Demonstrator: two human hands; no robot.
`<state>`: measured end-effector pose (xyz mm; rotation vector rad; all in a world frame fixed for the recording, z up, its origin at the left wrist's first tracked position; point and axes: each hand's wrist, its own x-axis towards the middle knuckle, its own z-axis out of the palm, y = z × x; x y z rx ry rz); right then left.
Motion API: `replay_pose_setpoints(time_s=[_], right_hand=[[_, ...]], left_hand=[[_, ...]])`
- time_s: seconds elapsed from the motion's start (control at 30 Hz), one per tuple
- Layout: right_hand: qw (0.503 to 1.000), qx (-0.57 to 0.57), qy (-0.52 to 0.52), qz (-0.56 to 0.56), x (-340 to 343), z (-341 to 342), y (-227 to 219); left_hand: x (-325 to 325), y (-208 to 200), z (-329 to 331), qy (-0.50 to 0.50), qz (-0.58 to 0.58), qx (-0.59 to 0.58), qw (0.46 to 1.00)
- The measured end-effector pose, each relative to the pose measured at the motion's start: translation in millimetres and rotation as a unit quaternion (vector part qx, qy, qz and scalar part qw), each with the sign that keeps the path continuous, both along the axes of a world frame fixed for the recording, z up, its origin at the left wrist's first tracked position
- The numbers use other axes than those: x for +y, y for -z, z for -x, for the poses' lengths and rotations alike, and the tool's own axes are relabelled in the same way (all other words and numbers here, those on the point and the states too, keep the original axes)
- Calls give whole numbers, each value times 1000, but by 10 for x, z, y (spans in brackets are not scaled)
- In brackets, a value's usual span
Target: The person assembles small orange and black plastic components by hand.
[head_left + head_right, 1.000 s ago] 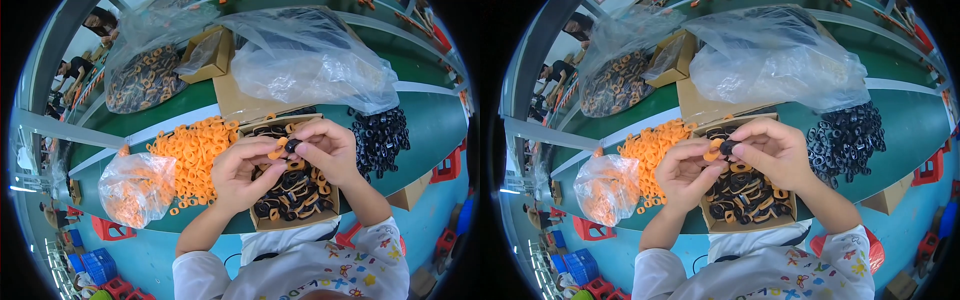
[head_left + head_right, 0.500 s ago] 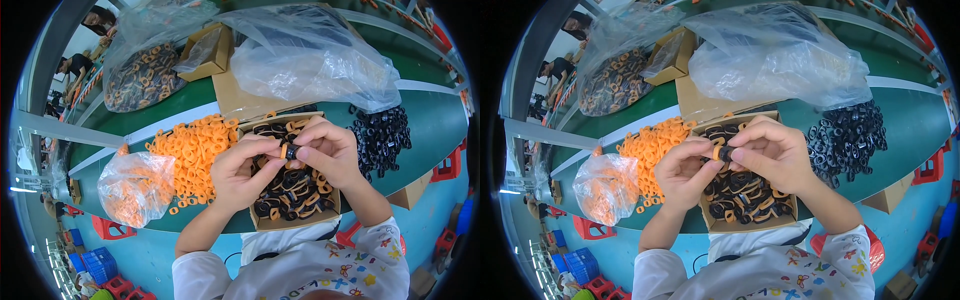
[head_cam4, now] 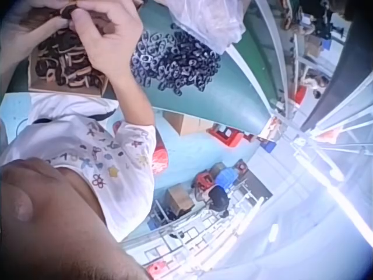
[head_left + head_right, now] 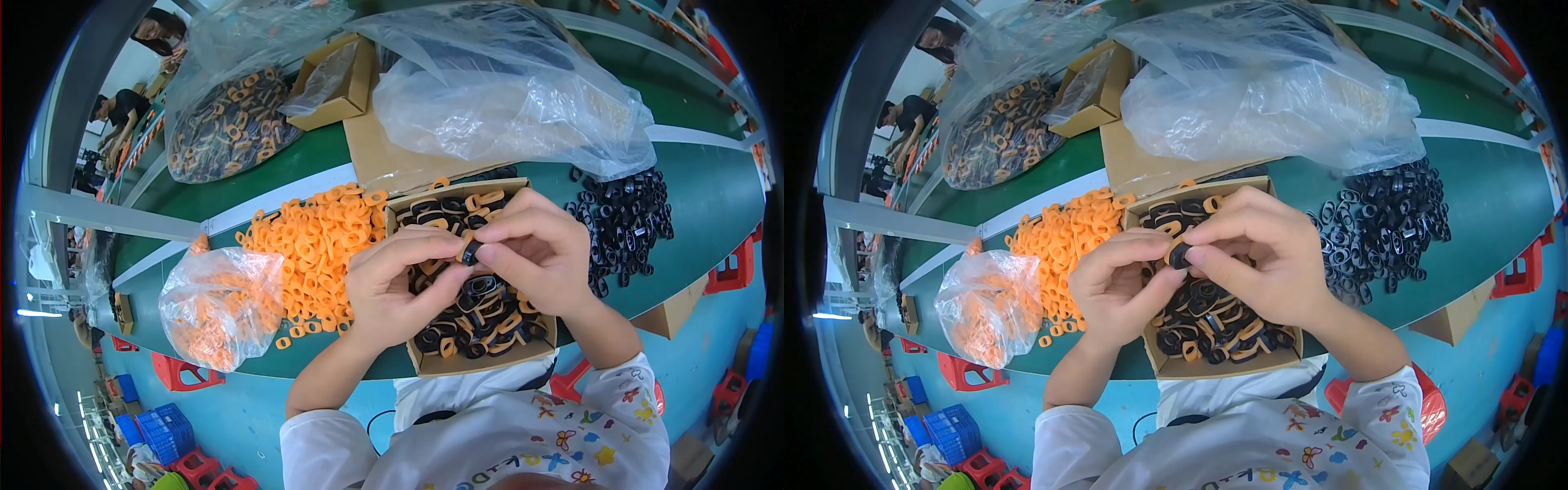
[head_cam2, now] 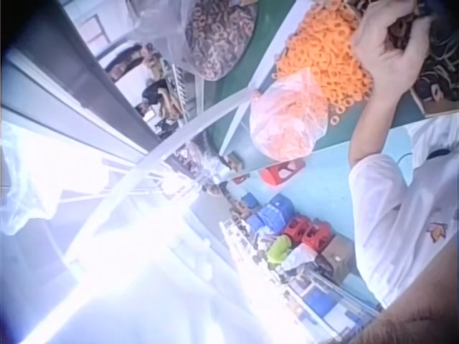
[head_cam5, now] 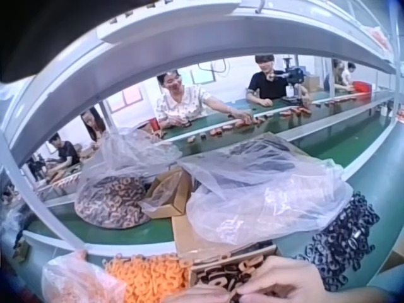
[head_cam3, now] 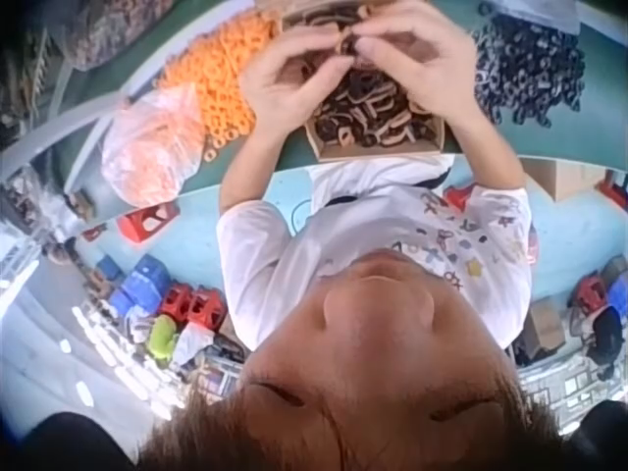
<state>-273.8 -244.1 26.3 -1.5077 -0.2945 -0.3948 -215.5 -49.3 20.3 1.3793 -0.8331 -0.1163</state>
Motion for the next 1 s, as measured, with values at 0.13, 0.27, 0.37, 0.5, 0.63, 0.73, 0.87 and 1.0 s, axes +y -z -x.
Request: replay_pose_setpoints(time_s=[0.13, 0.27, 0.37, 0.5, 0.63, 0.73, 0.87, 1.0], right_hand=[[958, -149, 73, 232, -30, -9, -61], [985, -52, 105, 130, 38, -24, -106], [972, -68, 54, 219, -70, -37, -95], [975, -46, 51, 210, -80, -16, -132], [977, -30, 41, 205, -109, -2, -136], [976, -61, 47, 206, -194, -69, -201], [942, 45, 116, 313, -599, -71, -273], [843, 170, 263, 438, -1028, -73, -41]], left_hand=[[-21, 23, -18, 21, 44, -25, 999], [-19, 7, 26, 16, 47, 49, 998], [-10, -18, 44, 43, 115, 159, 980], [16, 22, -9, 77, 100, 206, 970], [24, -5, -75, 137, 115, 334, 926], [75, -66, -103, 130, 103, 350, 922], [33, -55, -123, 77, 100, 292, 948], [-16, -42, -108, 37, 79, 242, 966]])
